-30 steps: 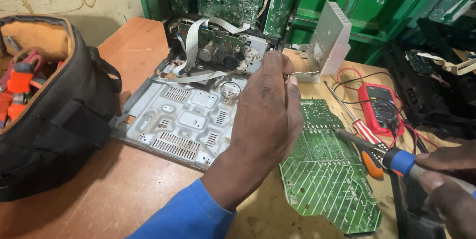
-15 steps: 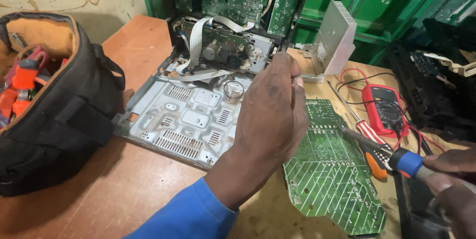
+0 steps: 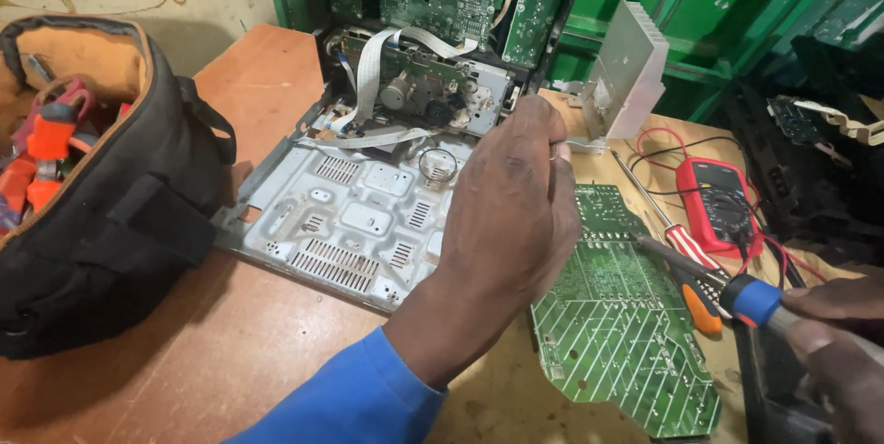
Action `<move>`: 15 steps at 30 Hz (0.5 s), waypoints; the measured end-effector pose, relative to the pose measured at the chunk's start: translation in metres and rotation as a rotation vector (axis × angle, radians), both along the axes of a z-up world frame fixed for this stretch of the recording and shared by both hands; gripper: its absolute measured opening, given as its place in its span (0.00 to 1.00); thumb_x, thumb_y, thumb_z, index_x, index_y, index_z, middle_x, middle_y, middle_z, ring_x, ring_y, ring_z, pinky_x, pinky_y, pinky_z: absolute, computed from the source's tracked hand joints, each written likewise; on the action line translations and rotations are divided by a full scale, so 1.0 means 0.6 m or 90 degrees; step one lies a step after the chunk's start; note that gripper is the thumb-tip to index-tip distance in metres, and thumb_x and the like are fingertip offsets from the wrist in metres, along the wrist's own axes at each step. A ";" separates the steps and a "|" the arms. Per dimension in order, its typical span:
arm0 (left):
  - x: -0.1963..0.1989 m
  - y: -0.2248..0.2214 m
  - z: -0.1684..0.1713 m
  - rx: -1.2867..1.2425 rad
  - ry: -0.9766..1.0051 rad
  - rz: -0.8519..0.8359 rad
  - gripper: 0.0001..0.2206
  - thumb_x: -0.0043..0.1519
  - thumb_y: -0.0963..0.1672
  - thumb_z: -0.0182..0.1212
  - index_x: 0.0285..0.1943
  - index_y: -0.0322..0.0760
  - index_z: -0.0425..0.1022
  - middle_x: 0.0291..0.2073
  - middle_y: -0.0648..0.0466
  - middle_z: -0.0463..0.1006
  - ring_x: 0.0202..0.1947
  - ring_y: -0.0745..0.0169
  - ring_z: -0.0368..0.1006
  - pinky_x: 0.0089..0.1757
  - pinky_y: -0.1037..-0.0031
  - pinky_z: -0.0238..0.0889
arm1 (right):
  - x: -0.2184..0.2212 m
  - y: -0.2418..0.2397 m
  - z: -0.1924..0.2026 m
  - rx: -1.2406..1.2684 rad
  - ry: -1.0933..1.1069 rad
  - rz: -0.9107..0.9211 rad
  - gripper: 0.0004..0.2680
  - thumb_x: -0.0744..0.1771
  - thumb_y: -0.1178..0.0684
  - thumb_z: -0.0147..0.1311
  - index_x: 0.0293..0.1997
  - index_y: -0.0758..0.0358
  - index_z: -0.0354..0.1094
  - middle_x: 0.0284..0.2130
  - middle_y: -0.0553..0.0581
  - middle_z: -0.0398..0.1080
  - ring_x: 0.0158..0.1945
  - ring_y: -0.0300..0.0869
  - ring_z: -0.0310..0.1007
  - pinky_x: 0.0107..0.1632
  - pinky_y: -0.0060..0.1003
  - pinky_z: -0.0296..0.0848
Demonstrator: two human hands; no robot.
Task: Soldering components onto a circuit board and then using a multimeter to test the connections.
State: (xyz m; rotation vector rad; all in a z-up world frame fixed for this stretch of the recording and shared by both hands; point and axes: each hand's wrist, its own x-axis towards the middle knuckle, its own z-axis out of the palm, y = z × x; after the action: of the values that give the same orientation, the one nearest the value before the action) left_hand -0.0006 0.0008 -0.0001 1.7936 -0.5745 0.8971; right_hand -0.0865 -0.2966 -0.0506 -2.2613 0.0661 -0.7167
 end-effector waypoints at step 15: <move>0.004 -0.004 -0.007 0.047 0.011 0.020 0.10 0.58 0.32 0.49 0.41 0.37 0.60 0.27 0.46 0.66 0.29 0.45 0.63 0.31 0.56 0.54 | 0.015 -0.042 0.009 -0.151 -0.040 0.072 0.10 0.67 0.59 0.46 0.47 0.72 0.74 0.45 0.64 0.73 0.54 0.51 0.71 0.62 0.43 0.63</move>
State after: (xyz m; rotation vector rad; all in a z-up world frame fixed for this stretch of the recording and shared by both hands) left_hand 0.0020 -0.0014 -0.0043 1.8789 -0.5761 0.8919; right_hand -0.0775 -0.3216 -0.0455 -2.4413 -0.1859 -0.7685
